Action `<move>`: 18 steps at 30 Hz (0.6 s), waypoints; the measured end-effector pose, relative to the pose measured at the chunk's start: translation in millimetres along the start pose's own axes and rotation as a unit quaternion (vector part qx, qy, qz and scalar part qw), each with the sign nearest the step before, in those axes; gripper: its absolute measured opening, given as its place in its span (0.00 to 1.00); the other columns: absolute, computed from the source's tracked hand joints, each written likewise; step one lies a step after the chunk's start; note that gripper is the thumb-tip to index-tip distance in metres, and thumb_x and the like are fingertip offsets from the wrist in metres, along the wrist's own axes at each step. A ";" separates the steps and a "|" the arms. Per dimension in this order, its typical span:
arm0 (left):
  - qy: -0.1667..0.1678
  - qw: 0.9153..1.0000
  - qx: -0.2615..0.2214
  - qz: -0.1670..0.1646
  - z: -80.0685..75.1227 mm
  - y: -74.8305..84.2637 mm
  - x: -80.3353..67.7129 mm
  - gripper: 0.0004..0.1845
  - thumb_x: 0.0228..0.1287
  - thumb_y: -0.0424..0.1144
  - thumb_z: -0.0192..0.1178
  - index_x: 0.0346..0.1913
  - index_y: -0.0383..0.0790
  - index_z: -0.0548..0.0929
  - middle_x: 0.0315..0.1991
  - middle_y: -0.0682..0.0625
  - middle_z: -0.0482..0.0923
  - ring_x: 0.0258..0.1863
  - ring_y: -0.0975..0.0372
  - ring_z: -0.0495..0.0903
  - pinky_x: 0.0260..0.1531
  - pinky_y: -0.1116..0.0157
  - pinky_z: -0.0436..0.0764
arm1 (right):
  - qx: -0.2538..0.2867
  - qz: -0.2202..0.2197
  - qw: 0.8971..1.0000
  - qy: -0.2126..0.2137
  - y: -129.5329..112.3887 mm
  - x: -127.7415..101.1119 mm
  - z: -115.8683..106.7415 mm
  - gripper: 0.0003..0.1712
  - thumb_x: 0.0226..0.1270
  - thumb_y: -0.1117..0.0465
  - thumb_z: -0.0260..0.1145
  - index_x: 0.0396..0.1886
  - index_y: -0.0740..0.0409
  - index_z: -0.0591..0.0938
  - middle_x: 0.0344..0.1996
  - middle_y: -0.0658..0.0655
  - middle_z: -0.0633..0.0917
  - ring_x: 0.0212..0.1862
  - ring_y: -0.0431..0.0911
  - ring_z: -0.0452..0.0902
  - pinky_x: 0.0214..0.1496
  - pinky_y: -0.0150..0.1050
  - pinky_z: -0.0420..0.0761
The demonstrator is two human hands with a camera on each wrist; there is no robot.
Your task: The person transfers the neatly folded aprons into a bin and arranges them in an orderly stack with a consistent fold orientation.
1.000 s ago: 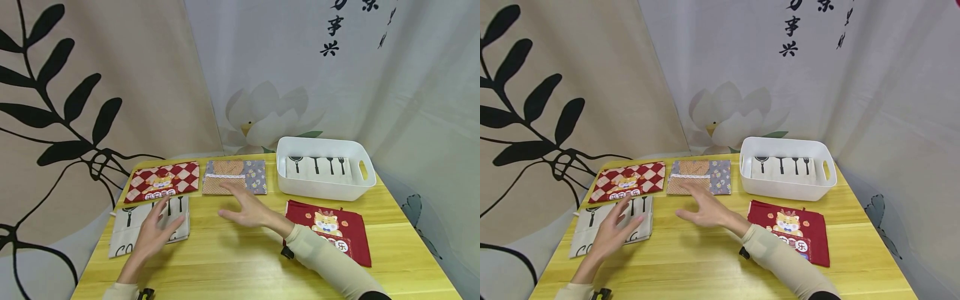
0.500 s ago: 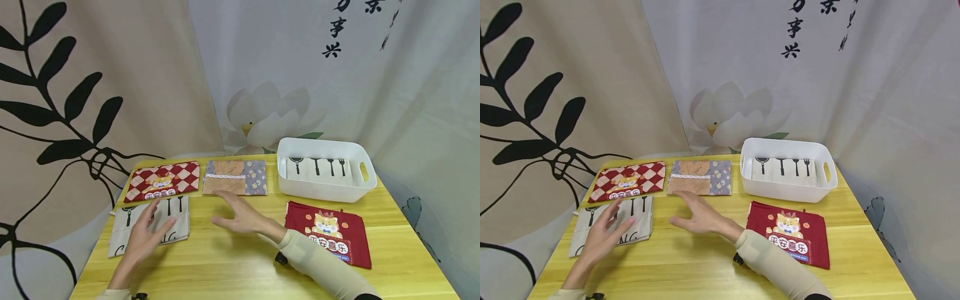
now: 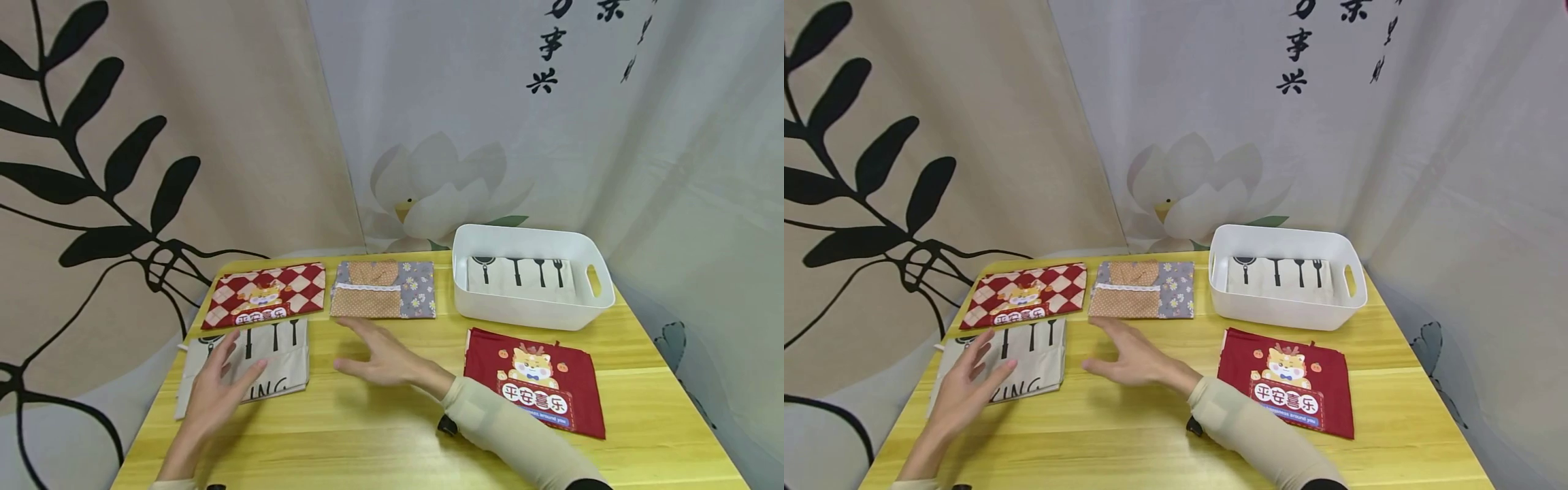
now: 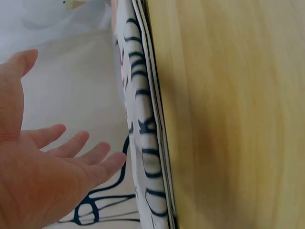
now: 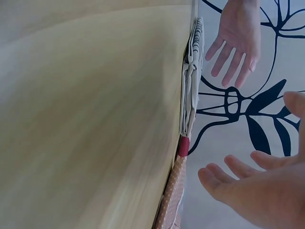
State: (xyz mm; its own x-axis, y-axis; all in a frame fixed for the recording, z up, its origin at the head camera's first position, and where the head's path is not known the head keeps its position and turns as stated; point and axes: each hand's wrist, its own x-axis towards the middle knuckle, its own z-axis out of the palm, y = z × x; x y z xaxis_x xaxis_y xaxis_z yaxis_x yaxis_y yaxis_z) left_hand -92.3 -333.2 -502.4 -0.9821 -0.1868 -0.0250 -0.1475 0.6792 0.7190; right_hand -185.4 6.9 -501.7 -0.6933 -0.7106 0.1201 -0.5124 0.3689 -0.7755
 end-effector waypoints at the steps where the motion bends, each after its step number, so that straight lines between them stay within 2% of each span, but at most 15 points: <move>1: 0.000 1.000 -0.001 -0.003 -1.5 -2.2 0.0 0.56 0.81 0.58 0.69 0.95 0.44 0.46 0.92 0.29 0.51 0.86 0.28 0.59 0.81 0.26 0.67 | 0.005 0.001 1.000 -0.003 -0.7 1.0 1.5 0.49 0.83 0.37 0.66 0.93 0.47 0.61 0.91 0.57 0.66 0.90 0.55 0.64 0.93 0.61 0.66; 6: 0.006 1.000 -0.006 -0.025 -7.5 -11.2 -1.5 0.57 0.81 0.60 0.69 0.95 0.47 0.45 0.93 0.31 0.48 0.87 0.28 0.58 0.82 0.27 0.67 | 0.028 0.021 0.999 -0.012 -3.8 5.4 9.6 0.50 0.83 0.36 0.66 0.93 0.50 0.62 0.91 0.55 0.65 0.88 0.55 0.67 0.91 0.60 0.69; 18: 0.008 0.996 0.008 -0.089 -22.5 -26.5 5.4 0.60 0.80 0.67 0.65 0.95 0.49 0.39 0.94 0.32 0.38 0.89 0.27 0.52 0.84 0.26 0.63 | 0.022 0.057 0.998 -0.016 -4.0 22.8 27.9 0.50 0.81 0.30 0.65 0.93 0.42 0.62 0.91 0.53 0.66 0.86 0.55 0.70 0.88 0.60 0.73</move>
State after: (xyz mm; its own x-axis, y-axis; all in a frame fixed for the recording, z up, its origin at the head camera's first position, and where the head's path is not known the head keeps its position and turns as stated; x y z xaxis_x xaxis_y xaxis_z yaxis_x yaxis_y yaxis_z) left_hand -91.0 -368.2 -505.9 -0.9381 -0.3163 -0.1410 -0.3217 0.6454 0.6928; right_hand -185.0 -27.4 -513.2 -0.7283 -0.6852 0.0101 -0.4077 0.4214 -0.8100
